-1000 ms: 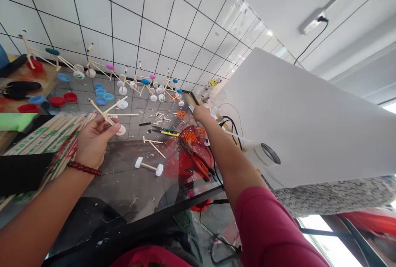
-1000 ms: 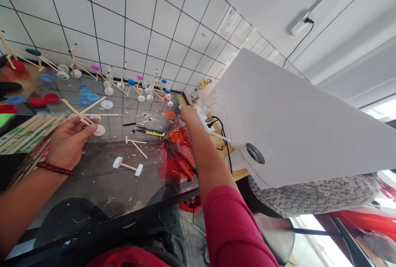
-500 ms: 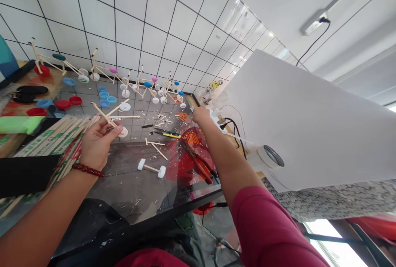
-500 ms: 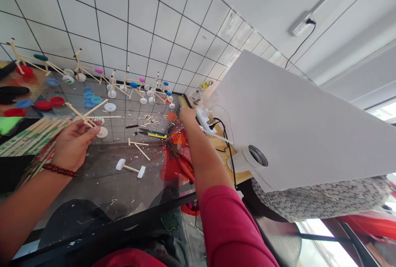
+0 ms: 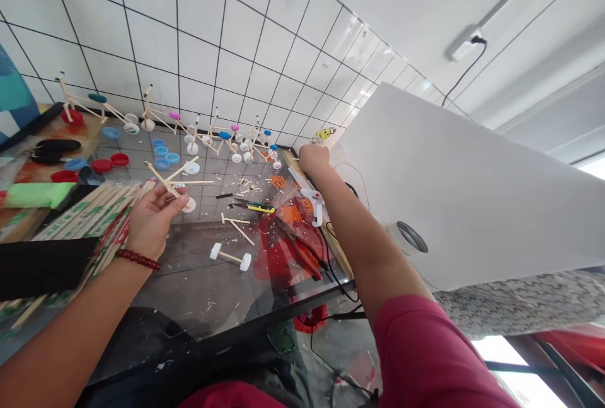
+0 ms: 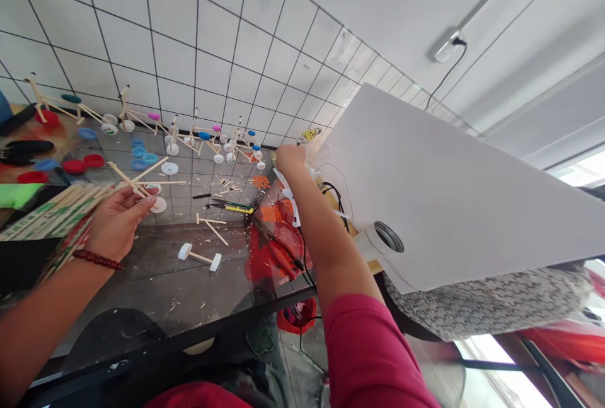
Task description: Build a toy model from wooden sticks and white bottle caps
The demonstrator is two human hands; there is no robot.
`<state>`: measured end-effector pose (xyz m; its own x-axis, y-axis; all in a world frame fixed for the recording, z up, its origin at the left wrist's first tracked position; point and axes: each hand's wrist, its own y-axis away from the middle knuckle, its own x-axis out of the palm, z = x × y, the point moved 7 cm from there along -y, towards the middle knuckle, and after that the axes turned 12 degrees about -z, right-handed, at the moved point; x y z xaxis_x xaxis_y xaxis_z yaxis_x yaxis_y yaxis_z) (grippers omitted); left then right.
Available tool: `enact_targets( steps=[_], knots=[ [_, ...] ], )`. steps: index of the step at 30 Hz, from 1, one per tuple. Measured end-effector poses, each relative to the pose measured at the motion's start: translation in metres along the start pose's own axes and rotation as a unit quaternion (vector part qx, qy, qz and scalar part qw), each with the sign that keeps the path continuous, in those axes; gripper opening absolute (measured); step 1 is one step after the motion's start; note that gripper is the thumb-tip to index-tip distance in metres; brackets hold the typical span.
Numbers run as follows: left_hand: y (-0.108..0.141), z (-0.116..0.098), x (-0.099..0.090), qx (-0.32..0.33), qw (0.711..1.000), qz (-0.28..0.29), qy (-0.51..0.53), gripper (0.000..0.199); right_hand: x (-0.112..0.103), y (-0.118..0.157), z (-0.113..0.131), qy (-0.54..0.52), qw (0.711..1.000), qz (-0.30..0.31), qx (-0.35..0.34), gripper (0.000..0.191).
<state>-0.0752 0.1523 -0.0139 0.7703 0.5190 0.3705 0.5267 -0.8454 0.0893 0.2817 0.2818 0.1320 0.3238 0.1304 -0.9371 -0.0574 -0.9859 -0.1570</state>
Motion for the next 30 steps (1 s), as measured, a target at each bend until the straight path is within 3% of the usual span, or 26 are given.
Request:
enact_targets(
  steps=[4, 6, 9, 12, 15, 26, 28, 30],
  knots=[
    [0.002, -0.003, 0.001, 0.001, 1.0, 0.004, -0.008, 0.047, -0.004, 0.019, 0.015, -0.121, 0.992, 0.002, -0.033, 0.032],
    [0.003, -0.003, 0.002, -0.002, 1.0, 0.011, -0.006, 0.048, -0.002, 0.036, 0.03, -0.222, 0.974, -0.007, -0.053, 0.032],
    [0.004, -0.002, 0.002, -0.001, 1.0, 0.018, 0.006, 0.047, 0.004, 0.07, 0.054, -0.495, 0.867, -0.023, -0.043, 0.027],
    [0.006, 0.0, 0.003, -0.001, 0.999, 0.032, 0.001, 0.046, 0.017, 0.103, 0.076, -0.647, 0.761, -0.031, -0.034, 0.022],
    [0.01, -0.002, 0.006, 0.007, 0.998, 0.054, -0.02, 0.047, 0.032, 0.128, 0.092, -0.703, 0.71, -0.025, -0.022, 0.024],
    [0.019, -0.009, 0.011, 0.045, 0.99, 0.092, -0.096, 0.054, 0.084, 0.151, 0.096, -0.68, 0.732, -0.037, 0.005, 0.018],
    [0.019, -0.01, 0.011, 0.049, 0.988, 0.098, -0.108, 0.054, 0.085, 0.153, 0.093, -0.642, 0.764, -0.064, -0.008, 0.015],
    [0.019, -0.011, 0.011, 0.053, 0.987, 0.102, -0.115, 0.053, 0.08, 0.156, 0.089, -0.571, 0.814, -0.1, -0.025, 0.018]
  ],
)
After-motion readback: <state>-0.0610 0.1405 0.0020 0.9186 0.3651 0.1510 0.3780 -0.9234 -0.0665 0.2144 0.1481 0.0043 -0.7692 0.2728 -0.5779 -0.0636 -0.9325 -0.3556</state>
